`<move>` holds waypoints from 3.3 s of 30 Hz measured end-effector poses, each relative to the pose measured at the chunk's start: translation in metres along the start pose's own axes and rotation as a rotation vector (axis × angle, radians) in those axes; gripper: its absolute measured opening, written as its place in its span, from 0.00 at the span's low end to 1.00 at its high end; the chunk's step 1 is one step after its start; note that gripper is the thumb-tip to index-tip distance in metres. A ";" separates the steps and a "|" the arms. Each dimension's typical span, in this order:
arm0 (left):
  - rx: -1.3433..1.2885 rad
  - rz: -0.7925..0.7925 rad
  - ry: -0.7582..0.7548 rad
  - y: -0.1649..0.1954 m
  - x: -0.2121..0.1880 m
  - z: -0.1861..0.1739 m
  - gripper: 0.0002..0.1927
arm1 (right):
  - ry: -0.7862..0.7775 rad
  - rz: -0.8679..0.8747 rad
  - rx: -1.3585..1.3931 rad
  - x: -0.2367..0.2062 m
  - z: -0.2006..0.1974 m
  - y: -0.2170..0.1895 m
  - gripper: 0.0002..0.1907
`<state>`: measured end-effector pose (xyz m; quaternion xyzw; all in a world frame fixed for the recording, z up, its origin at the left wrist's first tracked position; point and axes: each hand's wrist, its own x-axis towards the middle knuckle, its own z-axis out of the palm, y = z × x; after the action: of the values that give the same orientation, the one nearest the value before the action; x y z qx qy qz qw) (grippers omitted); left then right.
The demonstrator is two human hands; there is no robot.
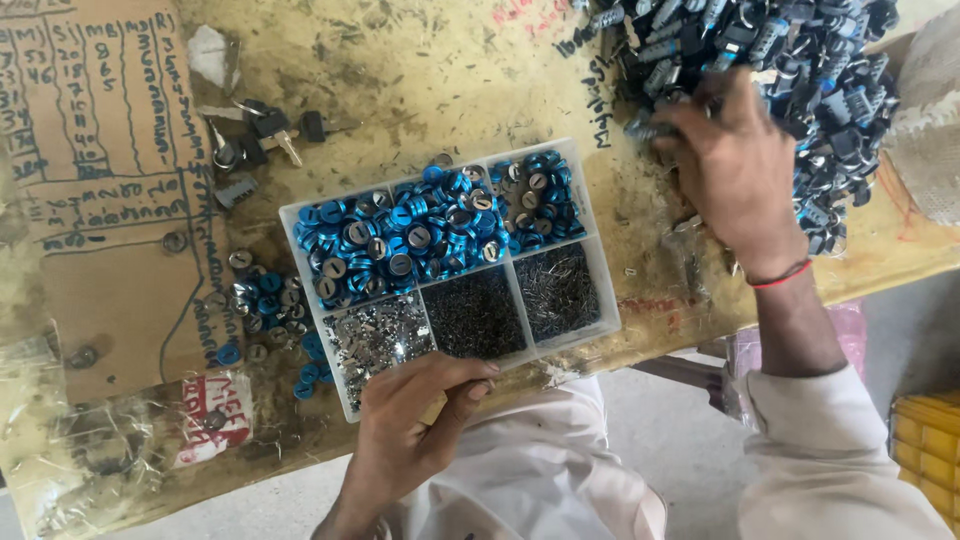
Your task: The person assembles small lock cylinders by hand. They pick a metal cylinder, insert a spring, place a blue plastic cap, and add a metal pin, repeating the sequence with multiple units on a cluttered workbench.
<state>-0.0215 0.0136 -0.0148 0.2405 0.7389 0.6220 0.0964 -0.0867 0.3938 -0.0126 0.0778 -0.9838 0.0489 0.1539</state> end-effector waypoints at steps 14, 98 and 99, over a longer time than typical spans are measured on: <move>-0.450 -0.305 -0.117 0.032 0.018 0.022 0.25 | -0.326 -0.048 0.797 -0.047 -0.074 -0.137 0.33; -1.112 -0.365 -0.161 0.005 -0.001 0.016 0.12 | -0.311 -0.190 0.873 -0.033 -0.095 -0.161 0.27; -1.116 -0.374 -0.143 0.005 -0.001 0.016 0.12 | -0.305 -0.184 0.891 -0.034 -0.092 -0.160 0.26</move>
<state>-0.0122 0.0275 -0.0130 0.0602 0.3214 0.8713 0.3659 -0.0005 0.2524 0.0756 0.2292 -0.8675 0.4398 -0.0371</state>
